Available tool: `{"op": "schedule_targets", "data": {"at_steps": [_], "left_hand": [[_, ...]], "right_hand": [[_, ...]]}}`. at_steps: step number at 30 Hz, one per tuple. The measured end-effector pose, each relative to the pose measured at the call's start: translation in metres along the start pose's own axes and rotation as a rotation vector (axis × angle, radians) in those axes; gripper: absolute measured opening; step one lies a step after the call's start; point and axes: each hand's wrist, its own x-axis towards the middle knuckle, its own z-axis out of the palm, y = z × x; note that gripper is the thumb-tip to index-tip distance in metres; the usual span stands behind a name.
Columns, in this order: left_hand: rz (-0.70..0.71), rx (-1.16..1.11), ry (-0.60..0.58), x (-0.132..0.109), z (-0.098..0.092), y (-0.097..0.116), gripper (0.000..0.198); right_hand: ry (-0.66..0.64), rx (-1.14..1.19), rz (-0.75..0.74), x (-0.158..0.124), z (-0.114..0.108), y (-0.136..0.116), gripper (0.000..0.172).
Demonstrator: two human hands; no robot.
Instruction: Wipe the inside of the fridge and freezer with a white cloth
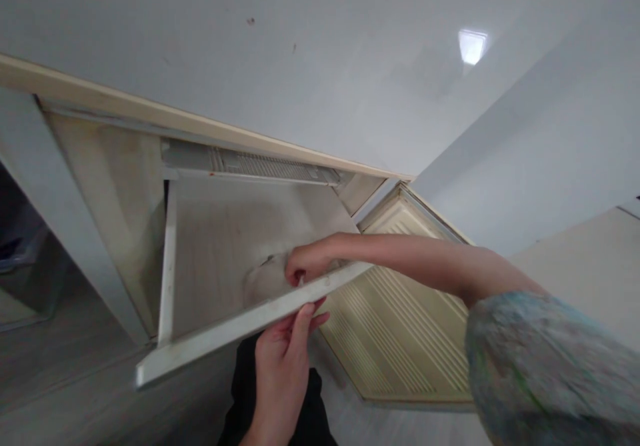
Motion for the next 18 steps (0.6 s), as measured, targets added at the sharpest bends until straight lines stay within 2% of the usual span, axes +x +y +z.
{"op": "schedule_targets", "data": {"at_steps": [2, 4, 5, 7, 10, 12, 15, 18], "left_hand": [[0.013, -0.013, 0.004, 0.0, 0.0, 0.0, 0.045], [0.018, -0.017, 0.006, 0.001, 0.0, -0.001, 0.046], [0.017, -0.012, 0.004, 0.001, -0.001, -0.001, 0.046], [0.009, 0.006, 0.001, 0.001, -0.001, -0.002, 0.046], [0.006, 0.038, -0.002, 0.001, -0.002, 0.0, 0.045], [0.007, 0.045, -0.004, 0.001, -0.001, 0.002, 0.043], [0.014, 0.028, -0.005, 0.001, 0.0, 0.005, 0.039], [0.007, 0.002, -0.013, 0.001, 0.001, 0.006, 0.038]], "right_hand": [[0.225, -0.174, 0.215, -0.005, -0.015, 0.012, 0.019], [0.479, -0.285, 0.41, -0.002, -0.032, 0.033, 0.033], [0.555, -0.296, 0.473, 0.002, -0.04, 0.046, 0.038], [0.61, -0.264, 0.528, 0.012, -0.05, 0.069, 0.046], [0.55, -0.18, 0.526, 0.024, -0.055, 0.095, 0.052], [0.485, -0.143, 0.557, 0.025, -0.051, 0.1, 0.054], [0.35, -0.09, 0.612, 0.016, -0.034, 0.088, 0.045], [0.154, -0.022, 0.591, 0.002, -0.007, 0.057, 0.028]]}}
